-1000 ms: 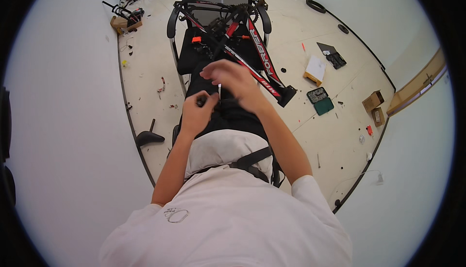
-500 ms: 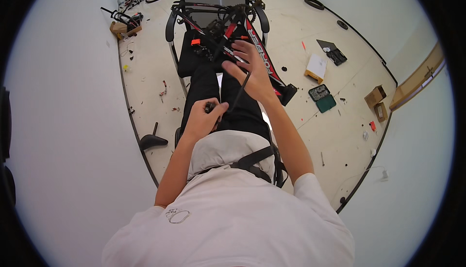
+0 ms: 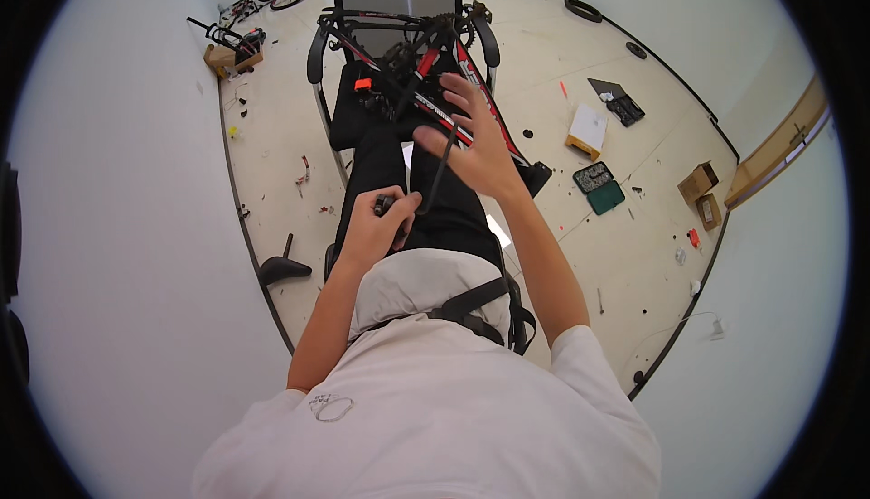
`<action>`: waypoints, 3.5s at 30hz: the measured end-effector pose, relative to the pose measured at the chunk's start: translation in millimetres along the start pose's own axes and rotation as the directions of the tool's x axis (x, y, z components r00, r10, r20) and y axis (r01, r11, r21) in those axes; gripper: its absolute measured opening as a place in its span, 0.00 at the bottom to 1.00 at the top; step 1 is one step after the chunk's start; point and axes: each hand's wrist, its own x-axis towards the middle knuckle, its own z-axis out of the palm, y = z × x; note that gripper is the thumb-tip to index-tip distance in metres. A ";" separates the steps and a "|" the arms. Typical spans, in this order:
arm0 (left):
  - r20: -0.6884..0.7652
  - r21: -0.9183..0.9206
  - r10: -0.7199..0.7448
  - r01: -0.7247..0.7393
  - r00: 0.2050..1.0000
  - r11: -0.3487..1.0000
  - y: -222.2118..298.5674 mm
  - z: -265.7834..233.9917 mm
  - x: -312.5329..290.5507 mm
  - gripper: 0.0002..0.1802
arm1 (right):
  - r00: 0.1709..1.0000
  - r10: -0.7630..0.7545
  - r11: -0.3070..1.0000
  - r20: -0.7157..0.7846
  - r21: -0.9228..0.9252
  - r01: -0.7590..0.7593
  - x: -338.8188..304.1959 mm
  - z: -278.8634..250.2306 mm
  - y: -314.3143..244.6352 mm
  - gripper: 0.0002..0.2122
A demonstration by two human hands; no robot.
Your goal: The person is seated and repeatedly inserts a small metal rod into a black cylindrical bicycle component held in their left hand. They rotate the component and adjust the rod with their right hand multiple times. A bicycle frame is visible on a stand in the background.
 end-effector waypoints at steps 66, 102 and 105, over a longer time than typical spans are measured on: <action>-0.180 -0.245 -0.040 -0.005 0.983 0.969 -0.5 -21.4 7.8 0.17 | 0.702 -0.056 0.997 0.710 -0.001 0.081 -72.1 22.1 -49.9 0.25; -0.092 -0.298 -0.009 -0.019 0.996 0.954 4.5 -19.3 7.3 0.18 | 0.737 0.036 0.987 0.675 0.090 -0.130 -65.8 24.2 35.7 0.16; -0.239 -0.179 -0.019 -0.025 0.971 0.984 -4.9 -18.8 8.7 0.20 | 0.537 -0.070 0.966 0.841 0.191 -0.173 -75.3 34.1 -5.4 0.18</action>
